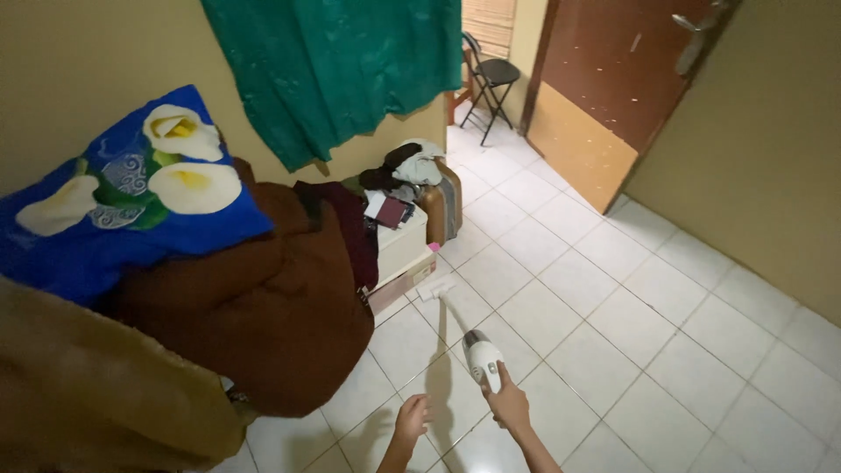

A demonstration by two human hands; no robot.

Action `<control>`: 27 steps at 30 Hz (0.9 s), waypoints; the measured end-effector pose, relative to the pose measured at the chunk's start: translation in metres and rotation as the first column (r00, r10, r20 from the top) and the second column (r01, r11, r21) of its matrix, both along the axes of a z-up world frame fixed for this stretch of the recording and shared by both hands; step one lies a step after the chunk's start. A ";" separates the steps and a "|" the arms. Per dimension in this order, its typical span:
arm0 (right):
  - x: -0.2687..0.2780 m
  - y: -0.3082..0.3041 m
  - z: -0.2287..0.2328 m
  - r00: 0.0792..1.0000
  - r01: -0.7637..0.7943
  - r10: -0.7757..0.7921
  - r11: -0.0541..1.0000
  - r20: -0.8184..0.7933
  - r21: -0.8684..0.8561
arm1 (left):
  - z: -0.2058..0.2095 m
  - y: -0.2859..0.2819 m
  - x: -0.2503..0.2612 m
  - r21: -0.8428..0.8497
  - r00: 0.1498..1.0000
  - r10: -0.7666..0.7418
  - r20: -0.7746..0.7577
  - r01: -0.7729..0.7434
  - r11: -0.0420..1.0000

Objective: The person uses a handheld vacuum cleaner to clean the tiled floor of a room. They move the vacuum back and forth across the floor, navigating around a shoe rack, a blue stool, and a pile of bedding.

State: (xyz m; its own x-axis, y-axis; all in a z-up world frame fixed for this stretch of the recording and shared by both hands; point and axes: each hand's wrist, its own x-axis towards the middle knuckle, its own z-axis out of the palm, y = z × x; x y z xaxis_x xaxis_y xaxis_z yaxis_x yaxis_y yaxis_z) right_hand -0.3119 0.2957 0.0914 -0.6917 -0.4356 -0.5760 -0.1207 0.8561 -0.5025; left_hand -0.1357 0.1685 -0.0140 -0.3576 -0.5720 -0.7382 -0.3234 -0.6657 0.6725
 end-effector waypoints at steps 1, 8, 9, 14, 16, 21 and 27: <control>-0.003 -0.003 0.003 1.000 -0.001 0.001 1.000 0.000 -0.018 | -0.021 -0.001 -0.003 0.030 0.997 0.070 -0.012 -0.070 0.997; -0.013 -0.016 -0.005 0.994 -0.094 0.094 0.996 -0.053 0.003 | -0.021 0.010 -0.002 0.147 0.986 0.076 0.147 -0.098 0.984; -0.014 -0.015 -0.019 0.987 -0.129 0.128 0.992 -0.093 -0.003 | -0.015 0.011 0.002 0.150 0.982 0.020 0.188 -0.049 0.987; -0.007 -0.006 -0.041 0.982 -0.159 0.160 0.987 -0.103 0.021 | -0.011 0.020 0.020 0.195 0.973 -0.045 0.227 0.000 0.981; -0.004 -0.001 -0.038 0.989 -0.133 0.132 0.991 -0.068 -0.021 | 0.017 0.032 0.029 0.080 0.974 -0.023 0.225 0.005 0.997; 0.008 0.015 -0.004 0.996 -0.086 0.085 0.995 -0.014 -0.051 | -0.006 0.044 0.033 0.038 0.989 0.002 0.150 -0.008 0.999; 0.049 0.064 0.049 0.990 0.048 -0.039 0.997 0.133 -0.061 | -0.001 0.083 0.056 0.099 0.996 0.091 0.011 -0.092 0.991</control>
State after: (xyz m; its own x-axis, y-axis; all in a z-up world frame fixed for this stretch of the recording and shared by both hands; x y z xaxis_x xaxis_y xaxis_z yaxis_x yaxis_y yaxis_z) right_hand -0.2627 0.3599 0.1399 -0.6311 -0.4455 -0.6351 -0.0133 0.8248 -0.5653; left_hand -0.0798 0.2518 -0.0153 -0.3018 -0.5257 -0.7953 -0.2623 -0.7562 0.5994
